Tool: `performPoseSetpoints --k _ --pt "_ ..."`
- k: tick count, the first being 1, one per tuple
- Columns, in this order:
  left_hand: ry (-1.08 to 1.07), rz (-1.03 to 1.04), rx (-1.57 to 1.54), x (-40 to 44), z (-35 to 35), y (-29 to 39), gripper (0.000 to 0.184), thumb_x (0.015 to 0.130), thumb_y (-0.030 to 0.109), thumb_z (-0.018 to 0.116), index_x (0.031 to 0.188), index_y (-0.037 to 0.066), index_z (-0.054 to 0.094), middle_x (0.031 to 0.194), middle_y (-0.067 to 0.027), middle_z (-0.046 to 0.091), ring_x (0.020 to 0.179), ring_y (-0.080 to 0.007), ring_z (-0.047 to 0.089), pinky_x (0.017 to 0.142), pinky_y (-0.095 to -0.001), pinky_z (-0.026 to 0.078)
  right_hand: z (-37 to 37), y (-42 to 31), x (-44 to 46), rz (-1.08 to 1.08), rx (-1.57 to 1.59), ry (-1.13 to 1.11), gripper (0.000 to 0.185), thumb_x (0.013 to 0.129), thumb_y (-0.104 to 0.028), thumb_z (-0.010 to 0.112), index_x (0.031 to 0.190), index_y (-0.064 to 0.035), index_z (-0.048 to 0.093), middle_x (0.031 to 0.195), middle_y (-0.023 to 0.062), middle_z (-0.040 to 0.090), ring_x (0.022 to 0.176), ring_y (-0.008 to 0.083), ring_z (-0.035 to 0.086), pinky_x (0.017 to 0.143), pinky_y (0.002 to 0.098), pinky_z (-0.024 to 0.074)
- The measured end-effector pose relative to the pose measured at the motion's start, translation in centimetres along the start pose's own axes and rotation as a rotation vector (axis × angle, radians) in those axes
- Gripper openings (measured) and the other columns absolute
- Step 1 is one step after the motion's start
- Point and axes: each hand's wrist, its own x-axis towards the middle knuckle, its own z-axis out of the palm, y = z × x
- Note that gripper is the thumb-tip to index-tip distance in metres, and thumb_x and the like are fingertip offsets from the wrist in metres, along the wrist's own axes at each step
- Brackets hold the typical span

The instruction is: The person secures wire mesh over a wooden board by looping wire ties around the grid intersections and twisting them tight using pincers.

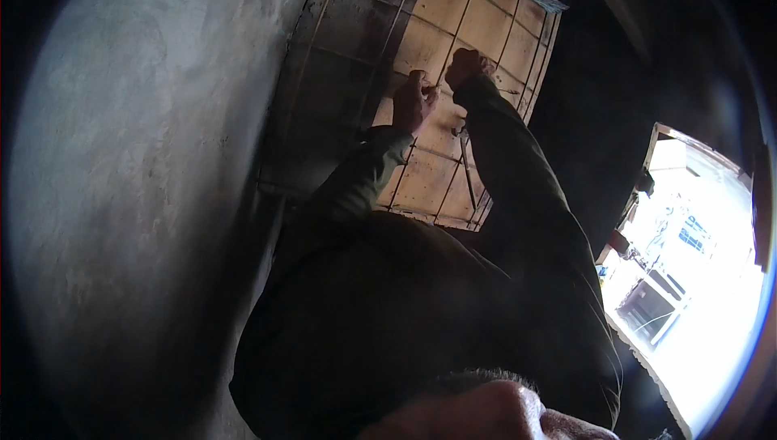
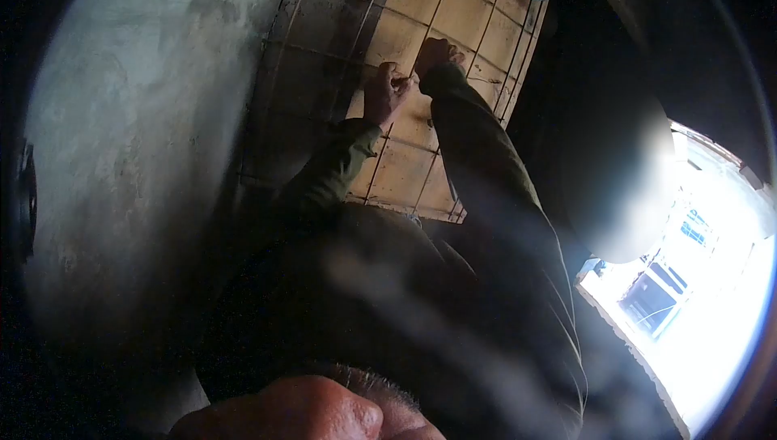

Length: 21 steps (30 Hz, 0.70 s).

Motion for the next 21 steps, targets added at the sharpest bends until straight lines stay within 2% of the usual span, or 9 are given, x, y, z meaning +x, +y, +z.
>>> performPoseSetpoints --k 2,5,8,9,11,12,14,17,21 --pt "0.014 0.053 0.026 0.1 0.0 0.3 0.033 0.079 0.010 0.066 0.103 0.001 0.046 0.076 -0.0109 0.062 0.065 -0.0217 0.063 0.061 -0.0315 0.050 -2.9 1.1 -2.5 -0.092 0.015 -0.121 0.026 0.075 -0.025 0.062 0.093 -0.0070 0.067 0.089 0.0131 0.067 0.081 0.0318 0.065 0.071 0.0440 0.0519" --pt "-0.047 -0.185 -0.151 0.2 -0.3 1.7 0.030 0.078 0.007 0.066 0.099 0.004 0.046 0.071 -0.0118 0.059 0.063 -0.0249 0.060 0.056 -0.0350 0.046 -2.5 1.6 -4.7 -0.184 0.057 -0.370 0.023 0.076 -0.026 0.061 0.089 -0.0088 0.069 0.089 0.0132 0.067 0.084 0.0301 0.065 0.074 0.0409 0.0518" --pt "0.050 -0.025 -0.115 -0.1 -0.1 1.7 0.028 0.077 0.004 0.065 0.098 0.004 0.046 0.067 -0.0095 0.056 0.058 -0.0222 0.056 0.055 -0.0331 0.045 -2.7 3.5 -6.3 -0.942 0.066 -0.043 0.020 0.074 -0.022 0.060 0.089 -0.0111 0.068 0.077 0.0132 0.064 0.076 0.0317 0.062 0.068 0.0412 0.0504" --pt "0.095 0.024 -0.072 -0.1 0.1 1.5 0.028 0.077 0.003 0.064 0.098 0.004 0.046 0.067 -0.0086 0.055 0.057 -0.0209 0.055 0.055 -0.0325 0.044 -2.1 4.4 -7.0 -0.936 0.070 -0.045 0.020 0.074 -0.022 0.060 0.089 -0.0111 0.068 0.077 0.0132 0.064 0.076 0.0317 0.062 0.068 0.0412 0.0504" --pt "0.126 0.076 -0.034 -0.2 0.3 1.4 0.028 0.077 0.002 0.064 0.099 0.004 0.046 0.067 -0.0078 0.055 0.057 -0.0196 0.055 0.054 -0.0319 0.044 -0.7 6.3 -8.7 -0.630 0.593 -0.126 0.017 0.079 -0.020 0.056 0.091 -0.0123 0.066 0.079 0.0119 0.065 0.077 0.0300 0.062 0.067 0.0409 0.0500" --pt "0.107 0.075 -0.040 -0.2 0.1 1.6 0.028 0.077 0.002 0.064 0.099 0.004 0.046 0.066 -0.0074 0.054 0.056 -0.0192 0.054 0.054 -0.0315 0.043 -1.6 6.3 -10.4 -0.618 0.597 -0.127 0.017 0.079 -0.020 0.056 0.091 -0.0123 0.066 0.079 0.0119 0.065 0.077 0.0300 0.062 0.067 0.0409 0.0500" --pt "0.063 0.061 -0.041 -0.1 -0.2 1.9 0.030 0.076 0.002 0.065 0.100 0.003 0.046 0.066 -0.0073 0.054 0.057 -0.0189 0.054 0.054 -0.0309 0.042 -5.3 6.0 -13.8 -0.422 0.501 0.276 0.015 0.083 -0.019 0.053 0.089 -0.0118 0.065 0.081 0.0106 0.065 0.077 0.0297 0.063 0.065 0.0416 0.0497" --pt "0.000 -0.042 0.008 -0.3 -0.2 2.2 0.029 0.080 0.013 0.066 0.102 0.003 0.051 0.080 -0.0111 0.063 0.072 -0.0244 0.063 0.064 -0.0348 0.050 -5.8 8.0 -12.8 -0.277 0.257 0.282 0.015 0.084 -0.018 0.053 0.088 -0.0102 0.065 0.080 0.0101 0.065 0.077 0.0302 0.062 0.067 0.0418 0.0493" --pt "0.042 0.011 0.087 -0.8 0.5 0.7 0.028 0.080 0.012 0.065 0.103 0.004 0.052 0.083 -0.0108 0.062 0.074 -0.0216 0.062 0.066 -0.0333 0.049 -6.2 10.1 -8.1 -0.404 0.251 0.427 0.014 0.084 -0.018 0.054 0.088 -0.0138 0.066 0.083 0.0066 0.065 0.079 0.0279 0.062 0.067 0.0415 0.0500"
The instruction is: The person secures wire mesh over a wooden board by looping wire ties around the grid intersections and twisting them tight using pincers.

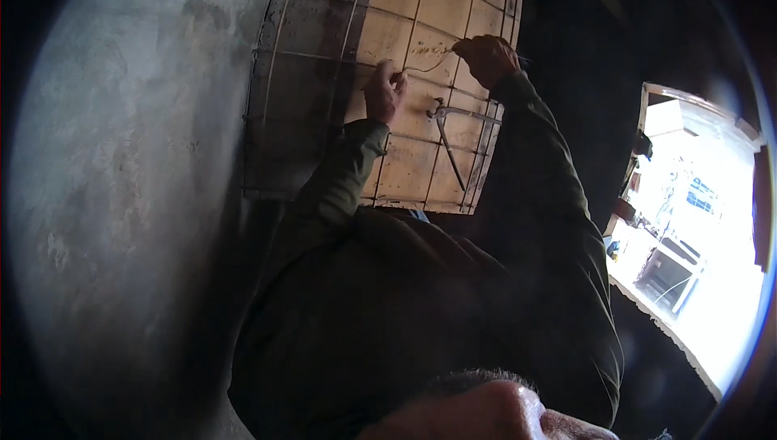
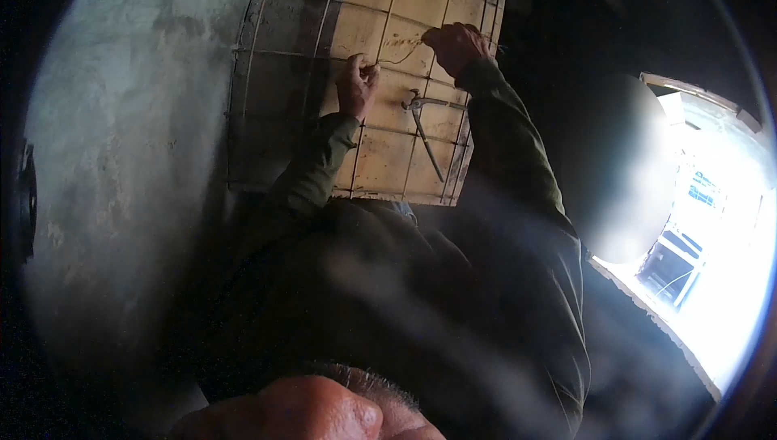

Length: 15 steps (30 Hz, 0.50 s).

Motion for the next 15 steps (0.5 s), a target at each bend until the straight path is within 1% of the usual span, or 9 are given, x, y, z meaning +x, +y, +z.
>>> performPoseSetpoints --k 2,4,6,7,9,11,12,14,15 --pt "-0.026 -0.012 -0.037 0.3 -0.3 0.3 0.027 0.080 0.012 0.065 0.103 0.003 0.052 0.086 -0.0109 0.062 0.075 -0.0201 0.061 0.066 -0.0332 0.050 -1.7 -1.1 0.9 -0.090 -0.038 -0.023 0.013 0.083 -0.018 0.054 0.088 -0.0140 0.066 0.086 0.0055 0.065 0.079 0.0272 0.062 0.067 0.0413 0.0506" --pt "0.045 -0.008 -0.056 0.1 -0.1 0.5 0.028 0.078 0.009 0.064 0.102 0.004 0.050 0.072 -0.0089 0.061 0.066 -0.0230 0.062 0.061 -0.0336 0.049 -3.9 -3.1 1.1 -0.175 -0.077 -0.056 0.013 0.083 -0.018 0.054 0.088 -0.0143 0.066 0.088 0.0045 0.065 0.079 0.0265 0.062 0.066 0.0411 0.0512" --pt "0.048 -0.021 -0.066 -0.1 0.3 0.3 0.028 0.078 0.010 0.064 0.102 0.004 0.051 0.073 -0.0094 0.061 0.067 -0.0236 0.063 0.061 -0.0339 0.049 -5.7 -5.4 0.3 -0.049 -0.144 -0.330 0.015 0.082 -0.021 0.056 0.091 -0.0150 0.066 0.092 0.0033 0.064 0.080 0.0256 0.062 0.070 0.0397 0.0523" --pt "0.058 -0.031 -0.073 -0.1 0.2 0.2 0.028 0.079 0.011 0.064 0.102 0.004 0.051 0.074 -0.0100 0.062 0.067 -0.0241 0.063 0.062 -0.0342 0.050 -5.1 -5.7 -0.6 -0.088 -0.054 -0.218 0.017 0.083 -0.023 0.056 0.091 -0.0139 0.067 0.089 0.0066 0.065 0.080 0.0271 0.062 0.069 0.0403 0.0513" --pt "0.079 -0.002 -0.076 0.2 0.1 0.1 0.027 0.078 0.011 0.064 0.101 0.004 0.051 0.074 -0.0102 0.062 0.067 -0.0245 0.063 0.062 -0.0346 0.050 -6.3 -7.6 -3.6 0.060 0.168 -0.170 0.019 0.085 -0.024 0.057 0.091 -0.0104 0.068 0.084 0.0112 0.065 0.076 0.0297 0.063 0.066 0.0387 0.0504" --pt "0.071 0.000 -0.080 -0.2 0.2 -0.3 0.028 0.079 0.012 0.065 0.101 0.003 0.051 0.075 -0.0109 0.063 0.069 -0.0259 0.064 0.063 -0.0366 0.051 -3.8 -8.2 -7.1 0.325 0.409 -0.068 0.021 0.085 -0.022 0.055 0.083 -0.0041 0.066 0.080 0.0128 0.065 0.073 0.0312 0.063 0.060 0.0398 0.0487" --pt "0.079 -0.001 -0.079 -0.2 0.1 -0.1 0.028 0.079 0.012 0.065 0.101 0.003 0.051 0.075 -0.0109 0.063 0.069 -0.0259 0.064 0.063 -0.0366 0.051 -3.7 -8.9 -8.3 0.461 0.515 -0.174 0.024 0.086 -0.024 0.055 0.089 -0.0029 0.067 0.078 0.0158 0.064 0.074 0.0315 0.063 0.061 0.0388 0.0474" --pt "0.144 0.018 -0.135 -0.8 0.0 0.9 0.025 0.080 0.019 0.065 0.096 0.002 0.054 0.078 -0.0133 0.065 0.071 -0.0291 0.064 0.063 -0.0375 0.050 -0.6 -9.6 -11.0 0.497 0.597 0.054 0.025 0.086 -0.024 0.056 0.092 -0.0028 0.067 0.078 0.0176 0.064 0.074 0.0312 0.063 0.064 0.0374 0.0480" --pt "0.145 0.020 -0.133 -1.3 -0.6 1.9 0.025 0.080 0.019 0.065 0.096 0.002 0.054 0.078 -0.0133 0.065 0.071 -0.0291 0.064 0.063 -0.0375 0.050 0.3 -10.1 -11.7 0.496 0.599 0.056 0.025 0.086 -0.024 0.056 0.092 -0.0028 0.067 0.078 0.0176 0.064 0.074 0.0312 0.063 0.064 0.0374 0.0480"
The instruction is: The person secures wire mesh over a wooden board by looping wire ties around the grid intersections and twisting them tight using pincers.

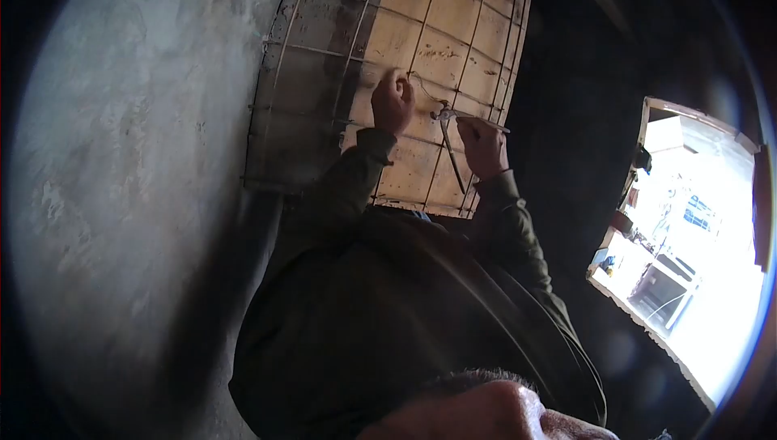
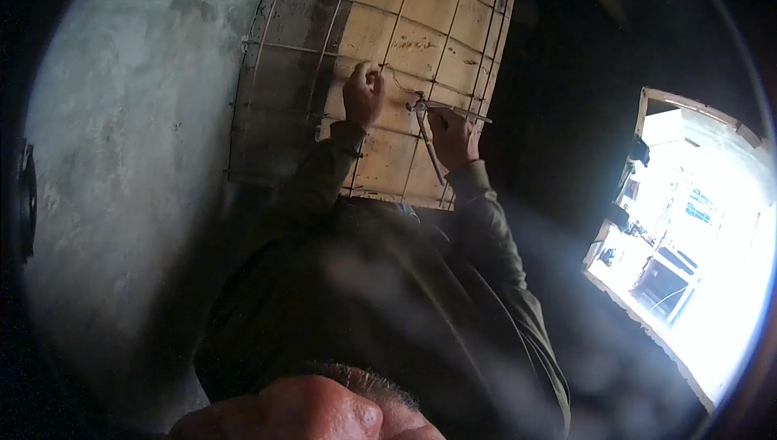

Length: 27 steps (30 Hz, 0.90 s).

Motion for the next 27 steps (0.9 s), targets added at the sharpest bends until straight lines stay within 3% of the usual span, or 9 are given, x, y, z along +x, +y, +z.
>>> performPoseSetpoints --k 3,5,7,9,15,19,22,25,27 --pt "-0.243 -0.102 0.262 -1.0 -0.9 3.7 0.026 0.083 0.026 0.062 0.087 0.001 0.058 0.079 -0.0176 0.064 0.073 -0.0335 0.064 0.063 -0.0378 0.050 1.9 0.7 -2.1 0.119 0.078 0.165 0.023 0.087 -0.023 0.057 0.094 -0.0028 0.066 0.082 0.0179 0.064 0.076 0.0319 0.063 0.067 0.0374 0.0485" --pt "-0.492 -0.392 0.333 -1.4 -0.3 4.8 0.034 0.084 0.033 0.059 0.080 -0.001 0.059 0.079 -0.0217 0.062 0.073 -0.0380 0.062 0.063 -0.0398 0.049 2.6 1.2 -3.1 0.081 0.058 0.143 0.021 0.087 -0.019 0.056 0.097 -0.0038 0.065 0.086 0.0175 0.064 0.078 0.0322 0.063 0.068 0.0367 0.0487" --pt "-0.552 -0.152 0.287 -2.7 1.8 0.6 0.030 0.088 0.029 0.057 0.082 -0.001 0.058 0.074 -0.0169 0.063 0.064 -0.0291 0.062 0.056 -0.0361 0.048 2.7 1.2 -4.4 0.102 0.109 0.170 0.021 0.088 -0.019 0.054 0.098 -0.0046 0.065 0.086 0.0171 0.064 0.080 0.0328 0.063 0.068 0.0367 0.0487" --pt "-0.496 -0.826 -0.636 -2.1 1.2 3.1 0.024 0.093 0.022 0.052 0.084 0.000 0.059 0.071 -0.0061 0.060 0.056 -0.0124 0.052 0.053 -0.0273 0.044 2.2 1.2 -6.0 0.286 0.111 0.071 0.022 0.088 -0.020 0.053 0.099 -0.0059 0.065 0.085 0.0168 0.064 0.081 0.0320 0.063 0.069 0.0364 0.0486" --pt "-0.492 -0.778 -0.535 -3.0 0.0 3.0 0.021 0.092 0.019 0.051 0.083 0.000 0.054 0.066 -0.0059 0.059 0.055 -0.0095 0.053 0.049 -0.0253 0.043 -0.4 4.6 -7.4 0.374 0.467 0.180 0.035 0.085 -0.030 0.061 0.106 -0.0019 0.062 0.086 0.0118 0.065 0.083 0.0212 0.063 0.076 0.0302 0.0472" --pt "-0.503 -0.632 -0.364 -2.9 0.0 3.0 0.020 0.091 0.019 0.051 0.084 0.001 0.054 0.062 -0.0071 0.059 0.053 -0.0107 0.057 0.048 -0.0270 0.045 -1.2 4.7 -2.8 0.316 0.039 0.148 0.051 0.080 -0.035 0.066 0.119 -0.0058 0.055 0.108 0.0151 0.060 0.102 0.0296 0.057 0.088 0.0373 0.0437" --pt "-0.536 -0.586 -0.202 -2.6 -0.6 3.4 0.023 0.087 0.023 0.054 0.083 0.000 0.055 0.067 -0.0123 0.062 0.059 -0.0184 0.062 0.053 -0.0314 0.047 1.1 6.1 -0.3 -0.101 -0.541 0.009 0.081 0.068 -0.048 0.071 0.132 -0.0115 0.038 0.135 0.0145 0.038 0.124 0.0340 0.035 0.099 0.0500 0.0284" --pt "-0.462 -0.428 -0.005 -2.9 0.2 2.1 0.028 0.083 0.028 0.057 0.081 0.000 0.057 0.073 -0.0166 0.062 0.066 -0.0286 0.063 0.060 -0.0360 0.049 1.3 6.8 0.4 -0.067 -0.589 -0.175 0.081 0.067 -0.049 0.071 0.131 -0.0114 0.039 0.125 0.0146 0.043 0.117 0.0336 0.040 0.096 0.0505 0.0313" --pt "-0.414 -0.347 0.079 -3.0 0.1 2.3 0.027 0.084 0.026 0.057 0.079 0.000 0.057 0.070 -0.0137 0.061 0.064 -0.0238 0.061 0.059 -0.0339 0.047 1.9 8.0 0.7 -0.132 -0.591 -0.170 0.081 0.067 -0.049 0.071 0.131 -0.0114 0.039 0.117 0.0136 0.045 0.112 0.0323 0.042 0.094 0.0496 0.0328"
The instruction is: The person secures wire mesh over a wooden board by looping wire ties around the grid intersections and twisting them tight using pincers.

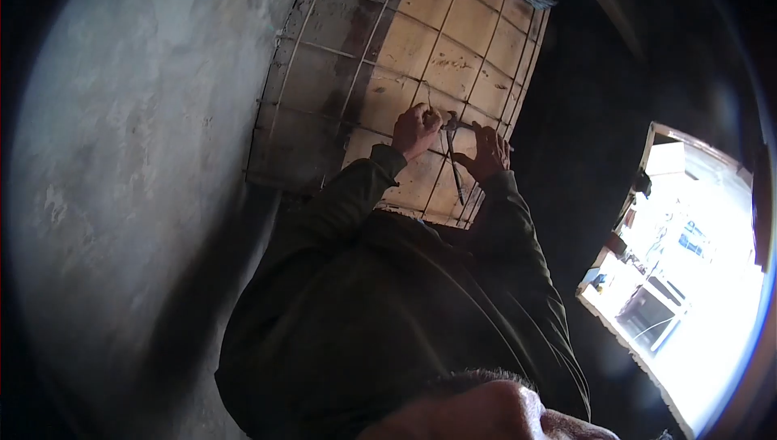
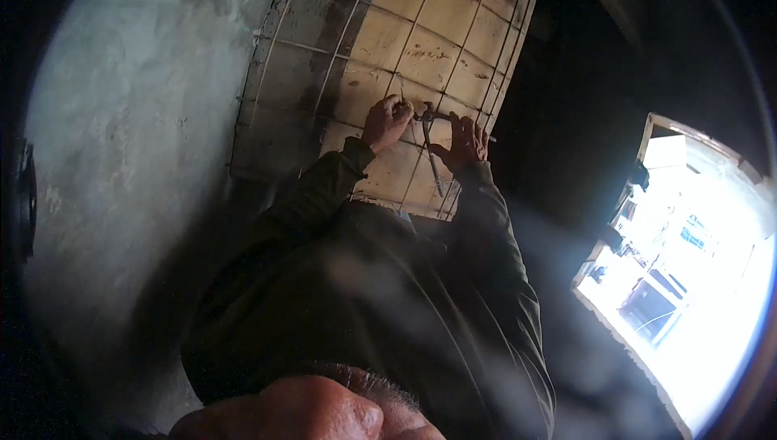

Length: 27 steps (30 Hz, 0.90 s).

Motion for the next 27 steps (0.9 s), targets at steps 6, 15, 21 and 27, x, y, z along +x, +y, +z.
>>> performPoseSetpoints --k 6,15,21,27 --pt "-0.004 0.051 0.011 0.0 -0.4 -0.2 0.027 0.082 0.027 0.059 0.080 -0.001 0.057 0.069 -0.0133 0.058 0.064 -0.0233 0.059 0.060 -0.0338 0.045 3.6 2.5 0.7 -0.082 0.173 0.094 0.050 0.073 -0.037 0.070 0.110 -0.0080 0.054 0.104 0.0153 0.055 0.098 0.0345 0.053 0.081 0.0440 0.0432" --pt "-0.118 -0.017 -0.187 0.1 -1.5 -0.7 0.027 0.082 0.027 0.058 0.084 0.000 0.059 0.073 -0.0113 0.061 0.068 -0.0205 0.059 0.064 -0.0332 0.046 -0.8 0.8 2.4 0.244 0.506 0.442 0.030 0.088 -0.034 0.056 0.083 -0.0050 0.060 0.067 0.0069 0.062 0.053 0.0150 0.057 0.050 0.0325 0.0451" --pt "-0.088 -0.040 -0.181 -0.1 -0.5 -1.4 0.028 0.083 0.028 0.058 0.086 0.001 0.060 0.076 -0.0117 0.064 0.072 -0.0208 0.062 0.066 -0.0334 0.048 -12.3 -3.6 2.8 0.331 1.093 0.868 0.035 0.090 -0.037 0.053 0.083 -0.0035 0.059 0.066 0.0080 0.059 0.056 0.0136 0.055 0.048 0.0250 0.0409" --pt "-0.049 0.024 -0.130 -0.3 -0.1 -1.6 0.027 0.080 0.029 0.057 0.083 0.003 0.060 0.074 -0.0175 0.063 0.070 -0.0334 0.062 0.062 -0.0419 0.048 -23.7 -10.2 5.0 0.107 1.279 1.283 0.049 0.093 -0.048 0.043 0.104 -0.0025 0.055 0.084 0.0115 0.063 0.060 0.0124 0.056 0.045 0.0230 0.0447"
